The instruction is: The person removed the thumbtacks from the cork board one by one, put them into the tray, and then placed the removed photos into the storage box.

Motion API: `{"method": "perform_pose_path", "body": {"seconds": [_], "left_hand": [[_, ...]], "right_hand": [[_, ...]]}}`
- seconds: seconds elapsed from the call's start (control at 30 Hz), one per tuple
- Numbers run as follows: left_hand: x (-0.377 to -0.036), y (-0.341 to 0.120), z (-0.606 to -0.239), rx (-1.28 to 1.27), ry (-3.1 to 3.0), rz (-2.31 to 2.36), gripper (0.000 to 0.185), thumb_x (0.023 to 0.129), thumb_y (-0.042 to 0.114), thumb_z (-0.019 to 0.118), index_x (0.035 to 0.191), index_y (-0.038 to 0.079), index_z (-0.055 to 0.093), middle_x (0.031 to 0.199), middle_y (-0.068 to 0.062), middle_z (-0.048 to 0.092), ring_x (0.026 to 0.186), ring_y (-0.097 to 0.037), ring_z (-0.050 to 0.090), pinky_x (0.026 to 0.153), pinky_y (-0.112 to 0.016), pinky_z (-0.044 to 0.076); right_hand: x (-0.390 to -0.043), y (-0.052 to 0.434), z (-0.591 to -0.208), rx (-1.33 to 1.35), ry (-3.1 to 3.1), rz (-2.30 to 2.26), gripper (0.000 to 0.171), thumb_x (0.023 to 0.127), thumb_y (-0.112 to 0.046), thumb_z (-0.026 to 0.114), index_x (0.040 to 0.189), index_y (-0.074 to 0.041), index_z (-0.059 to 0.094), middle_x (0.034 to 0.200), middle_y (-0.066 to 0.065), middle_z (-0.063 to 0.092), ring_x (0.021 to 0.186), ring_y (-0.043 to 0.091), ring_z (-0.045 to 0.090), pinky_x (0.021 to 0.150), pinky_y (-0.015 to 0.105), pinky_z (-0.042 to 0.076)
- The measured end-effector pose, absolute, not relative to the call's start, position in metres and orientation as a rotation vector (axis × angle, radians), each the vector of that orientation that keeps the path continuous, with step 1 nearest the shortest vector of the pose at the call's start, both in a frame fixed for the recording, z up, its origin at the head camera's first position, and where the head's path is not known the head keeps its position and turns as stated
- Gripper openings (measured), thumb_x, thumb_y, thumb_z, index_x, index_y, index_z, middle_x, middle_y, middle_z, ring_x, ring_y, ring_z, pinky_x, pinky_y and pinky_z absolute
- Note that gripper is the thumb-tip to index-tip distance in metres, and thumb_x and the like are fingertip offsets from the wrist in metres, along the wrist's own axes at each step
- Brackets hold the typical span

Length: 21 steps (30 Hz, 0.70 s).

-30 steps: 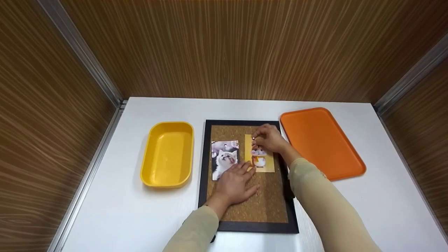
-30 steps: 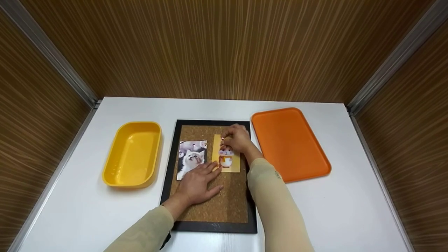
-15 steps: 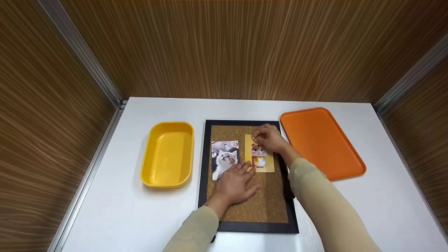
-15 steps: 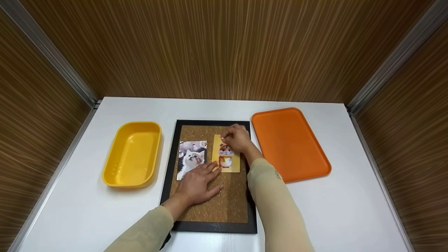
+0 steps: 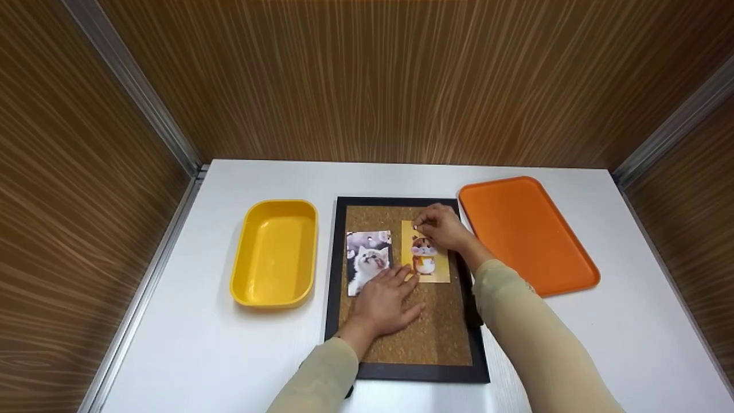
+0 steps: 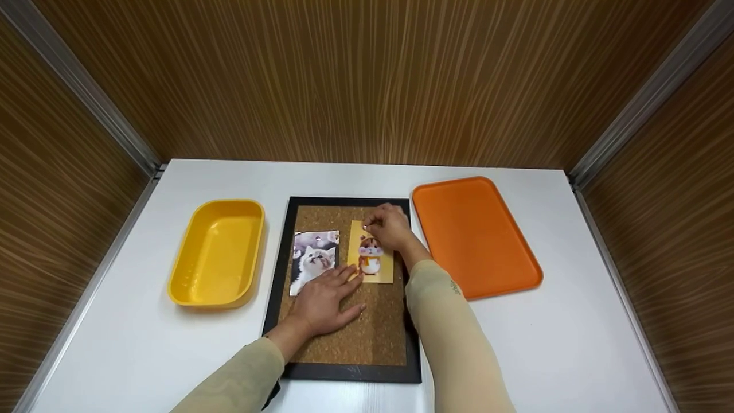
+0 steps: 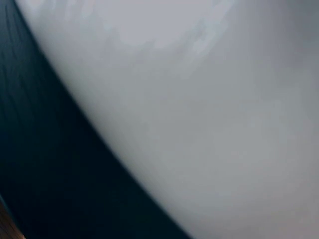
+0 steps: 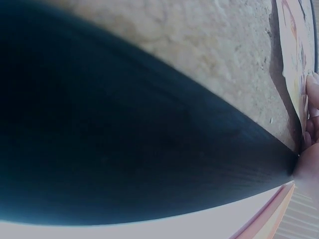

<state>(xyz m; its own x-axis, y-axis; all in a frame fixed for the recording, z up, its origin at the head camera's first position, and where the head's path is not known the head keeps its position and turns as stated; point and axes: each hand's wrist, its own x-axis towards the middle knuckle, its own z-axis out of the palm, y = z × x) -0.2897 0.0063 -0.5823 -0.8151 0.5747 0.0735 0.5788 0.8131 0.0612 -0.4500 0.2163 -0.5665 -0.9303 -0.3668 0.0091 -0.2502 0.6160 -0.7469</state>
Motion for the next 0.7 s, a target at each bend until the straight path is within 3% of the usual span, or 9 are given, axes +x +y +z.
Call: {"method": "perform_pose_path", "body": {"seconds": [0.7], "left_hand": [[-0.289, 0.0061, -0.5838, -0.931, -2.92, -0.102, 0.07, 0.106, 0.069, 0.038, 0.16, 0.026, 0.05, 0.164, 0.0, 0.048, 0.15, -0.019, 0.045, 0.124, -0.035, 0.034]], "right_hand": [[-0.4494, 0.2184, -0.5651, -0.529, 2.671, -1.224, 0.007, 0.099, 0.0, 0.069, 0.095, -0.002, 0.075, 0.122, 0.021, 0.063, 0.125, 0.039, 0.05, 0.118, 0.055, 0.029]]}}
